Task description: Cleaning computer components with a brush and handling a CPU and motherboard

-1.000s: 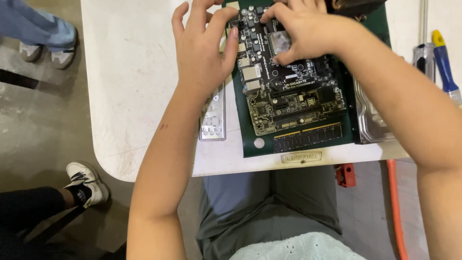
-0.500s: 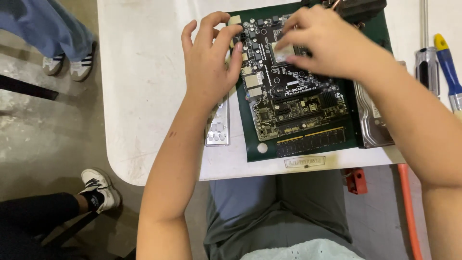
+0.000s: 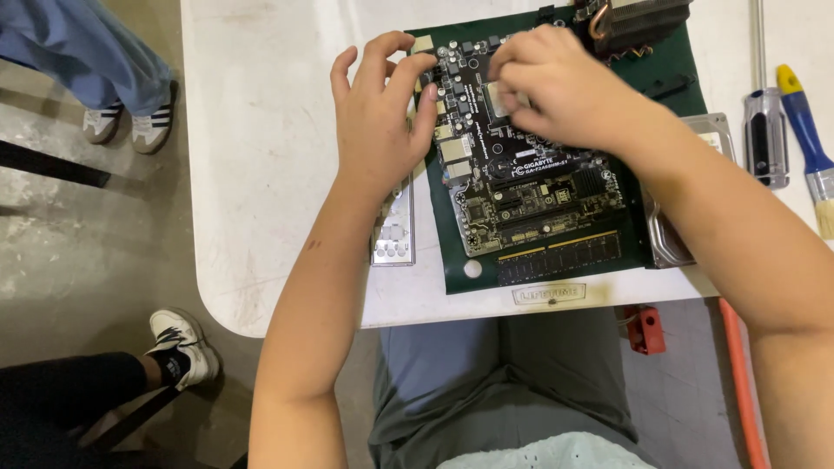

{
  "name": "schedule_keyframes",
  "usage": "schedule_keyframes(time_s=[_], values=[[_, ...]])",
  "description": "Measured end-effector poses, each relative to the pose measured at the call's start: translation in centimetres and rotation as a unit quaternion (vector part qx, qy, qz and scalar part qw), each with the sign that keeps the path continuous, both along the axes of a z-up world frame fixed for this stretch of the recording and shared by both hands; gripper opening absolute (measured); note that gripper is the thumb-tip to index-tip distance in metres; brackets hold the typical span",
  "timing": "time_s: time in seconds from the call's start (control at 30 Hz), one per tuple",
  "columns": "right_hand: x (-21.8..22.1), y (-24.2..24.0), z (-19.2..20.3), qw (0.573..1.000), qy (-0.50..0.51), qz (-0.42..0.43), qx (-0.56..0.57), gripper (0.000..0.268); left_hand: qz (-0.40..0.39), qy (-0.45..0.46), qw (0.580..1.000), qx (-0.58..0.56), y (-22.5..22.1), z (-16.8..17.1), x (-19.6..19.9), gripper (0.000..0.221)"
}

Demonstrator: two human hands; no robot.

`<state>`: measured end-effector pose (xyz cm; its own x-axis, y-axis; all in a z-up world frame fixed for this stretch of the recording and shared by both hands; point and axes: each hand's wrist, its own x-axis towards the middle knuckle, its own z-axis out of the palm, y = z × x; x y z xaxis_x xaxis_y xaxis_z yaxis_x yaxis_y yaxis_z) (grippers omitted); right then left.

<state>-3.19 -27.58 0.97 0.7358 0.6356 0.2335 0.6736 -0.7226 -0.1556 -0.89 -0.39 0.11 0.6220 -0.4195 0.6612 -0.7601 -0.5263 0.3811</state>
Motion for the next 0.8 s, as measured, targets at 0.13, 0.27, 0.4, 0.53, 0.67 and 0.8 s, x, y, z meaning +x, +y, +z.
schedule_keyframes(time_s=[0.13,0.27,0.4,0.53,0.67,0.8], values=[[-2.0,-1.0,2.2,0.999,-0.031,-0.033,-0.012,0.011,0.000,-0.006,1.000,0.001,-0.1,0.0,-0.1,0.021],[-3.4,-1.7,2.2,0.992,0.063,-0.097,0.043,0.018,-0.005,0.040,0.998,0.058,-0.8,0.5,0.0,0.020],[-5.3,-2.1,4.5,0.989,0.061,-0.134,0.009,0.033,-0.064,0.139,0.980,0.128,-3.6,1.3,1.0,0.025],[-11.8,-4.0,5.9,0.984,0.002,-0.178,-0.004,0.037,-0.073,0.114,0.952,0.273,-7.1,1.2,2.4,0.046],[-19.7,-5.1,1.3,0.937,-0.071,-0.281,0.197,0.023,-0.082,0.084,0.941,0.317,-8.4,-0.9,3.9,0.050],[-24.2,-4.1,-3.2,0.861,-0.156,-0.381,0.298,0.036,-0.093,0.060,0.946,0.303,-8.3,-0.7,3.8,0.045]])
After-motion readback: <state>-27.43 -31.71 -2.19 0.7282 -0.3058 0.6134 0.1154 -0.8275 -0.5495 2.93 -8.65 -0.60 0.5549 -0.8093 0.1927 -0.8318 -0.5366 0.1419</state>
